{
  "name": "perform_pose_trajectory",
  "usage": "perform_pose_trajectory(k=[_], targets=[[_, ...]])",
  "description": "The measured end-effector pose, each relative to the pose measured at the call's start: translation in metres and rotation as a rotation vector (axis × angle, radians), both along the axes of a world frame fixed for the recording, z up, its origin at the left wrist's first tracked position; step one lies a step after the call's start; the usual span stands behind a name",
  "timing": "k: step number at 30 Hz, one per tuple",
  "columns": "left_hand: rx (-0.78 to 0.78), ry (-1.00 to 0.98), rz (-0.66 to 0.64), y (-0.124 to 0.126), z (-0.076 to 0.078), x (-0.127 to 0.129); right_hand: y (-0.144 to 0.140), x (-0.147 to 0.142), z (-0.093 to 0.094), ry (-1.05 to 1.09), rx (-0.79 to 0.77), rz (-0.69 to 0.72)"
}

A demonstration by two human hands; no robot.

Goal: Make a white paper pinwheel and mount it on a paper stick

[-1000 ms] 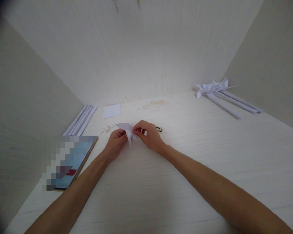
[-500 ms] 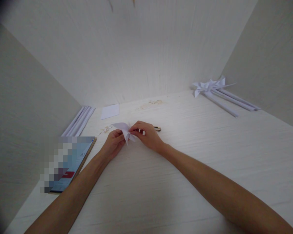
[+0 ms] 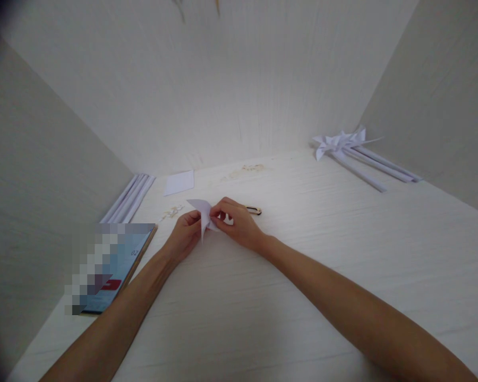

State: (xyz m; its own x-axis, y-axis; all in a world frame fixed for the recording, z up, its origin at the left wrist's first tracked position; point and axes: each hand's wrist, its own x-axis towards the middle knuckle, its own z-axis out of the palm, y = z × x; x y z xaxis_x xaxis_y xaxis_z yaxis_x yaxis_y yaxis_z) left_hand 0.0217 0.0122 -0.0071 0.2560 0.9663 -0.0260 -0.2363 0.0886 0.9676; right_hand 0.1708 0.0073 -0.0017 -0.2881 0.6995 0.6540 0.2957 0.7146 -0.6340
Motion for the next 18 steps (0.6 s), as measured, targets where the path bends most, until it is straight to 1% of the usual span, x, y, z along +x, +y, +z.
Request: perform_pose_trajectory(k=[3, 6, 18], targets=[[-0.015, -0.057, -0.022, 0.0008, -0.0003, -0.0008, 0.0004, 0.0015, 0.0005, 0.031, -0.010, 0.025], [-0.033, -0.079, 0.002, 0.0012, -0.0002, -0.0016, 0.0014, 0.0028, -0.0002, 0.041, 0.000, 0.040], [-0.041, -0.061, 0.011, 0.0010, 0.0017, 0.0000, 0.0008, 0.0027, -0.0024, -0.009, 0.033, -0.035]])
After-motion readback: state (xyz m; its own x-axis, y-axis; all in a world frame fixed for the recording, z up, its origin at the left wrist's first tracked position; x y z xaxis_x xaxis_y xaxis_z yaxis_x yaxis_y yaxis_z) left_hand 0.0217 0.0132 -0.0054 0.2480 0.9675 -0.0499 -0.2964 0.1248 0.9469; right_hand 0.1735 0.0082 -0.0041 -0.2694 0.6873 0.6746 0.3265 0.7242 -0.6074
